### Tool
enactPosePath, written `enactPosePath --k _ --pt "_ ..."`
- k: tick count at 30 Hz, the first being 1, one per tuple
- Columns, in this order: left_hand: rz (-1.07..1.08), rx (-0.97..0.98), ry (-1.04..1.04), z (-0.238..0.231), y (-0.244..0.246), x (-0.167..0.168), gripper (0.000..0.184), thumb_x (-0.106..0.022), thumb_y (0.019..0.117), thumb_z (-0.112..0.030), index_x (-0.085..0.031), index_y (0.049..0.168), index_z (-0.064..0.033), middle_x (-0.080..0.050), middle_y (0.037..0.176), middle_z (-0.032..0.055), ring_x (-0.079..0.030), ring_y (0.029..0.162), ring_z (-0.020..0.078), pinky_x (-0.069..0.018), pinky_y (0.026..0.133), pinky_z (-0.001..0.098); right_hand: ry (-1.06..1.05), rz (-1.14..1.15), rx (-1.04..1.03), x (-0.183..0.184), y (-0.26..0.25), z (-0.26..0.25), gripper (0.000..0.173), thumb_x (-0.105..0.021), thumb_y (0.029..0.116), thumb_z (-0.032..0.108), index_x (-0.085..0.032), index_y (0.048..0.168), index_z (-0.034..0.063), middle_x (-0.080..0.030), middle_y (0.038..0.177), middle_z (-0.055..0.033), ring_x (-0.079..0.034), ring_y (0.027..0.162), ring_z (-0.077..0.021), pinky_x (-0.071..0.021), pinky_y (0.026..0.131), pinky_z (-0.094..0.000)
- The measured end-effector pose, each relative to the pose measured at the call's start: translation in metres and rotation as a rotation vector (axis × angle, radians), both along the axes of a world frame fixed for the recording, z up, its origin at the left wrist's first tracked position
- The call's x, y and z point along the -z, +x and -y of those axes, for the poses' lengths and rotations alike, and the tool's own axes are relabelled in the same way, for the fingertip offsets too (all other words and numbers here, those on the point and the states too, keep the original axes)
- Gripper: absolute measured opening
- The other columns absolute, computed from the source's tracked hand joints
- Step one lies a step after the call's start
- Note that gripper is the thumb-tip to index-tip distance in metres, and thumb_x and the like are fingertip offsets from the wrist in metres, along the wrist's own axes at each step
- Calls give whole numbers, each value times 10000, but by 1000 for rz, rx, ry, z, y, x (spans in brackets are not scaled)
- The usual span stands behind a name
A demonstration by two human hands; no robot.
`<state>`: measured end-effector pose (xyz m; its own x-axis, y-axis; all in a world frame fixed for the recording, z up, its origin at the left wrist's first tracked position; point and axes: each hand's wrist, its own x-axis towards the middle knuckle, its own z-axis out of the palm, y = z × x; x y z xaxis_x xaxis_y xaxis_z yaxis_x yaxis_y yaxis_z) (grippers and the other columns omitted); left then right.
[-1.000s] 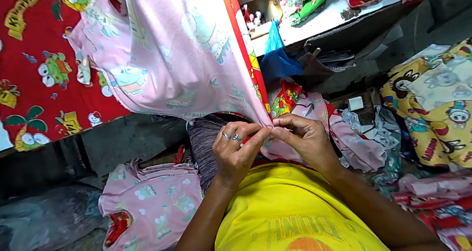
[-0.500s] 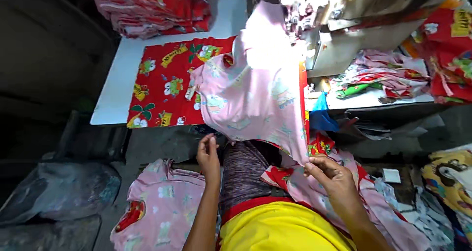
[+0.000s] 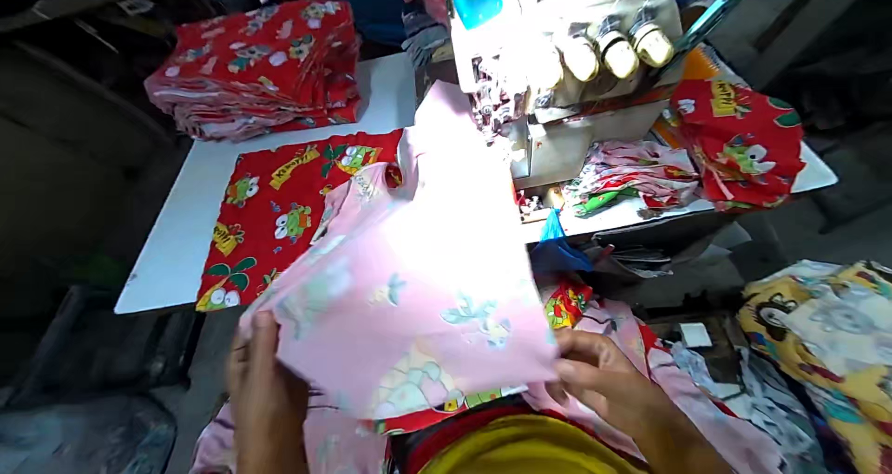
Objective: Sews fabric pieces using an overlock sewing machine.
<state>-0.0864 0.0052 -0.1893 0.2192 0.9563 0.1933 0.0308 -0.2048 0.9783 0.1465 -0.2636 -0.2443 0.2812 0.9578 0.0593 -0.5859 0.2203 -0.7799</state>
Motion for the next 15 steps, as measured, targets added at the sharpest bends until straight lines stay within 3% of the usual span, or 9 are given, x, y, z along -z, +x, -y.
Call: enactPosePath --k 1,3,6,8,12,15 --pt "-65 -58 33 3 -2 -17 262 -353 1107 -149 -541 1240 -24 -666 953 -149 -654 891 -75 -564 844 159 -61 65 25 4 1 -4 178 -644 990 174 -745 1121 108 -712 1028 11 -660 801 -54 -579 710 -236" --pt "-152 -110 65 3 -11 -27 234 -390 1102 -153 -562 1218 -45 -650 913 -173 -643 836 -97 -557 786 127 -87 139 14 6 1 -6 173 -651 989 181 -744 1117 114 -696 1047 24 -651 800 -45 -578 710 -235" --pt "-98 -48 -22 -8 -26 -6 191 -418 1093 -192 -582 1155 -117 -702 960 -121 -700 879 21 -602 812 239 -88 190 52 6 -1 -1 144 -651 987 135 -737 1100 106 -680 1033 28 -647 788 -36 -585 707 -221" --pt "-76 -54 -105 -12 -23 7 202 -408 1097 -202 -579 1146 -106 -698 960 -86 -706 879 51 -611 806 259 -172 246 116 7 0 1 162 -638 974 81 -726 1107 54 -681 1028 8 -648 786 -49 -585 711 -220" --pt "-183 -120 -108 3 -15 14 182 -456 1087 -188 -590 1141 -78 -658 876 -114 -666 780 -24 -585 734 187 -208 360 131 10 -3 12 173 -650 975 109 -726 1112 36 -670 1037 -2 -648 799 -35 -586 722 -198" --pt "-222 -142 -55 9 -15 10 143 -502 1071 -180 -607 1102 -88 -663 874 -136 -656 791 -56 -572 743 151 -224 404 171 13 -5 15 177 -651 973 117 -730 1111 41 -675 1036 -2 -650 803 -26 -586 720 -190"
